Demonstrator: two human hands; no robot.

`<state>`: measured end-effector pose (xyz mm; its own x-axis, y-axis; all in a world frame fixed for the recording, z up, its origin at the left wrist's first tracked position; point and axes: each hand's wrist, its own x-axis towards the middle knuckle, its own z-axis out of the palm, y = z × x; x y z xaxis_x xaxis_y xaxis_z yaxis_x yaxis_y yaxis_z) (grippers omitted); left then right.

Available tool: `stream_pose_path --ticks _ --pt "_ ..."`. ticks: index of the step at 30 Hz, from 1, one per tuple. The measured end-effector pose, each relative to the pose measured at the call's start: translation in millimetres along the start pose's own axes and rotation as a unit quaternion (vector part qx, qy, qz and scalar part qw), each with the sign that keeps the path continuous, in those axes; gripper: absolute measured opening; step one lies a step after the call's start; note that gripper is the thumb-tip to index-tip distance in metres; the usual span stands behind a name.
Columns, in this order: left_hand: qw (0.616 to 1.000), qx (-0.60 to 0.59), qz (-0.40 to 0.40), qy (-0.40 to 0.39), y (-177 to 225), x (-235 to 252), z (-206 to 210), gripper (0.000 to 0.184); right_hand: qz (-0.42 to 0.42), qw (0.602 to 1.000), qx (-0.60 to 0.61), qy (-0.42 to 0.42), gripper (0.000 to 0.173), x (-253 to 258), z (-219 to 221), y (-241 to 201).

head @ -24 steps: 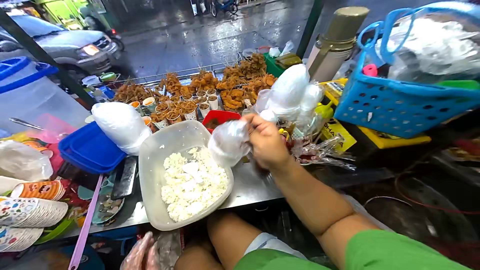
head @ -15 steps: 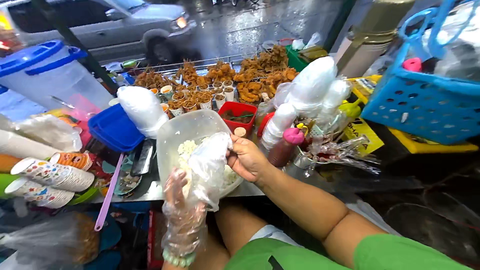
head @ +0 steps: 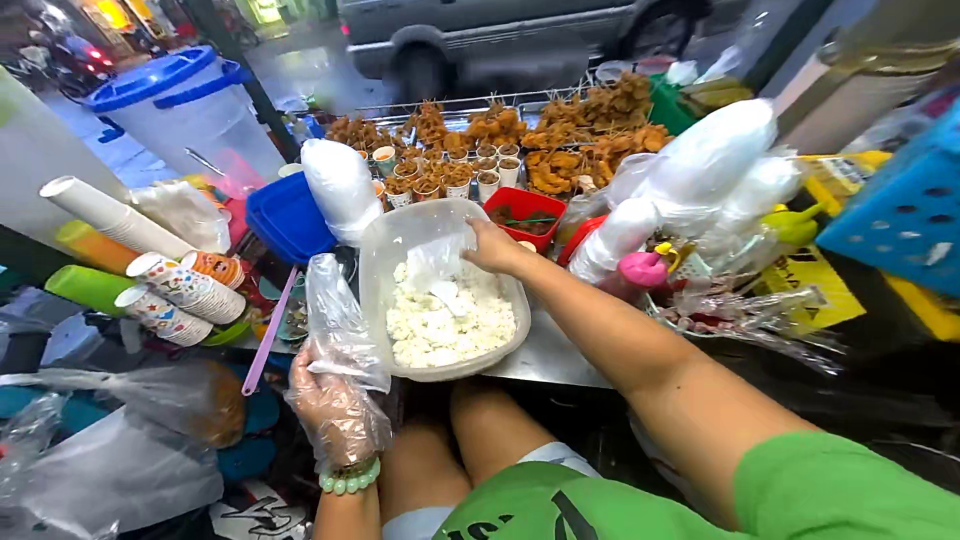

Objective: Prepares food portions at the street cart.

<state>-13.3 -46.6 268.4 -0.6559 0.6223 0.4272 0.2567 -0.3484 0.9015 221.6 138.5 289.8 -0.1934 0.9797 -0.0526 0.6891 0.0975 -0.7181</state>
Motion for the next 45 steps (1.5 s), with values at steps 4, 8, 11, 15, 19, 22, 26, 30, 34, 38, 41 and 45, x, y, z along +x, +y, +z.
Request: stream_pose_path --ticks 4,8,11,15,19,22,26,30,34,38,41,45 --pt "0.998 0.063 0.005 -0.009 0 -3 1 0.032 -0.064 0.991 -0.107 0.047 0.043 -26 4 -25" --pt "0.995 0.087 -0.026 -0.029 -5 -13 22 0.033 -0.18 0.983 -0.003 0.022 0.03 -69 26 -51" --pt "0.995 0.031 -0.06 -0.08 -8 -21 34 0.034 -0.236 0.95 0.143 -0.147 0.047 -92 41 -58" --pt "0.98 -0.104 -0.124 -0.115 2 -29 35 0.027 -0.278 0.938 0.188 -0.081 0.038 -106 70 -44" --pt "0.924 -0.224 -0.216 -0.221 17 -24 19 0.04 -0.154 0.975 0.162 0.013 0.028 -95 72 -21" --pt "0.957 -0.087 -0.115 -0.25 23 -32 13 0.016 -0.162 0.979 0.115 0.039 0.033 -102 72 -20" --pt "0.922 0.291 0.229 -0.114 5 -17 8 0.009 -0.262 0.96 0.076 0.063 0.032 -109 72 -29" --pt "0.909 0.329 0.237 -0.093 -2 -1 -4 0.013 -0.271 0.962 0.036 -0.009 0.033 -84 52 -37" --pt "0.922 0.347 0.132 -0.109 8 12 -26 0.028 -0.135 0.967 -0.158 -0.15 0.049 -44 45 -28" --pt "0.944 0.309 0.061 -0.1 10 12 -31 0.029 -0.069 0.929 -0.268 -0.246 0.045 -29 64 -20" --pt "0.953 0.283 0.033 -0.106 5 13 -29 0.031 -0.055 0.928 -0.284 -0.236 0.031 -34 60 -32" --pt "0.951 0.279 0.002 -0.135 1 19 -19 0.032 -0.035 0.938 -0.292 -0.185 0.018 -28 55 -43"
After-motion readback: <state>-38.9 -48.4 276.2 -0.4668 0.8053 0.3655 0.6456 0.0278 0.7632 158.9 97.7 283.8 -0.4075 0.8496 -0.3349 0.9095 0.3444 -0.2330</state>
